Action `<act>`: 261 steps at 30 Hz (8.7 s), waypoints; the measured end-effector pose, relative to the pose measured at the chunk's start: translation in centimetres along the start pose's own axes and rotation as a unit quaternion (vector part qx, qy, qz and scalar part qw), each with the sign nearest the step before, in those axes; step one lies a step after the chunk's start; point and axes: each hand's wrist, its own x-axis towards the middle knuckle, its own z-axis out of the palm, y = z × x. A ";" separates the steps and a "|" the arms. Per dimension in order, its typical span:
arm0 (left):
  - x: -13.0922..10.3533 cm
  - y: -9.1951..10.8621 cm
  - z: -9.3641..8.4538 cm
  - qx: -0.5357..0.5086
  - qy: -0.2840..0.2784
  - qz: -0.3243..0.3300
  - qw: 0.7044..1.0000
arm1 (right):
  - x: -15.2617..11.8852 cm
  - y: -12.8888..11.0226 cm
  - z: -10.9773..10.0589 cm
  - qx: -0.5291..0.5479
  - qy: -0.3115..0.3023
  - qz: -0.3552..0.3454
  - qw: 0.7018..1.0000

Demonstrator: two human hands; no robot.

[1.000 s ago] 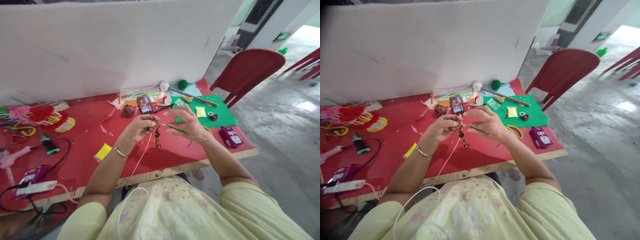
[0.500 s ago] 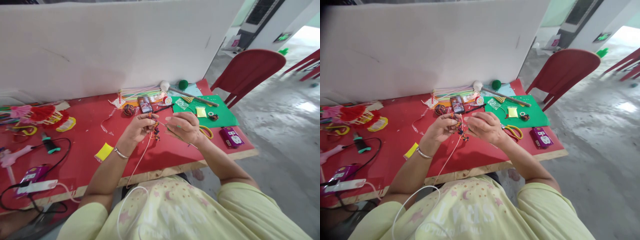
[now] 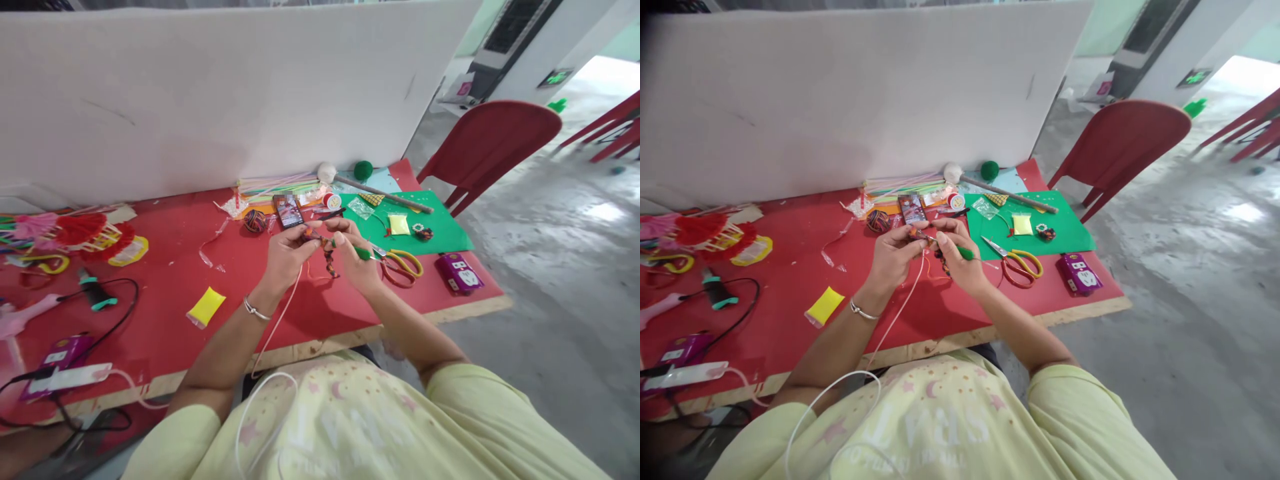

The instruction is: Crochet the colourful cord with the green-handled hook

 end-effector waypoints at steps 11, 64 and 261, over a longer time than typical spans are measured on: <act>0.2 1.9 -1.0 -0.162 -0.031 -0.174 0.971 | -1.4 1.0 2.4 -0.078 0.082 -0.117 0.987; 1.1 3.7 -2.8 0.004 -0.147 -0.230 0.962 | 2.7 -4.6 -5.7 -0.201 -0.246 -0.225 0.921; -0.5 -0.1 -2.7 0.192 -0.038 0.067 0.978 | -2.2 0.6 2.9 -0.032 0.018 0.063 0.997</act>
